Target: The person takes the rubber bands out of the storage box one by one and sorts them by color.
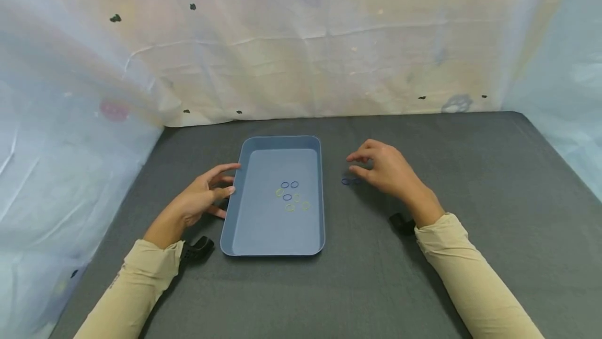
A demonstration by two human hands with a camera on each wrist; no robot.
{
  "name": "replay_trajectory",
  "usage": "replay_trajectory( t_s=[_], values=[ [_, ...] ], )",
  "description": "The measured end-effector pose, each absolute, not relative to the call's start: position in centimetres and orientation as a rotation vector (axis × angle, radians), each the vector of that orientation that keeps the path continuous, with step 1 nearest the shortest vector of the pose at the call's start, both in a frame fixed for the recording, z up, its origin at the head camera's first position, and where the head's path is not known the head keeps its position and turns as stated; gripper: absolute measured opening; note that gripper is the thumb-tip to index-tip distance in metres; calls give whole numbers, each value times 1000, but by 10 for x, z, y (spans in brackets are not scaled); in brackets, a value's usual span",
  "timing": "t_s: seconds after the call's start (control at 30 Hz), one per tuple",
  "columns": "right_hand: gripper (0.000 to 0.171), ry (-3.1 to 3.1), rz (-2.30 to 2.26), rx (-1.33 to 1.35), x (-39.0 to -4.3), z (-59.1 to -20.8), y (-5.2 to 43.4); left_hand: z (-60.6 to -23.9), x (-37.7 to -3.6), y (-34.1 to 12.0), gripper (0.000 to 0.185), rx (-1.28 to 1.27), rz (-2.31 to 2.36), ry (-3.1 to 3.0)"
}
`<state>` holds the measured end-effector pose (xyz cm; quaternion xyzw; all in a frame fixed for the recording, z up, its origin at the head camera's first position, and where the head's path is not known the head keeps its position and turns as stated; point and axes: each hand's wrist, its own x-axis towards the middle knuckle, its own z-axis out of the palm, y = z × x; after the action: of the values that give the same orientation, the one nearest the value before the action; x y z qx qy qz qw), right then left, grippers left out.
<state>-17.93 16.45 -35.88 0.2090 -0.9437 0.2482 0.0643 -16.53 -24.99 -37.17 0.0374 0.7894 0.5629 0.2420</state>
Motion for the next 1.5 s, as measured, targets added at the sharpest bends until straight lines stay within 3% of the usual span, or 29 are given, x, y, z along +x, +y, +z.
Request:
replay_trajectory(
  t_s=[0.3,0.63,1.5],
  values=[
    [18,-2526,588,1035,-181,-358,125,-372,-164,-251,61,95,1533,2170],
    [15,-2422,342,1306,-192,-362,84,-374,-162,-249,61,93,1541,2171],
    [21,-2849,445,1122,-202,-374,61,-375,-162,-248,62,94,1577,2143]
  ],
)
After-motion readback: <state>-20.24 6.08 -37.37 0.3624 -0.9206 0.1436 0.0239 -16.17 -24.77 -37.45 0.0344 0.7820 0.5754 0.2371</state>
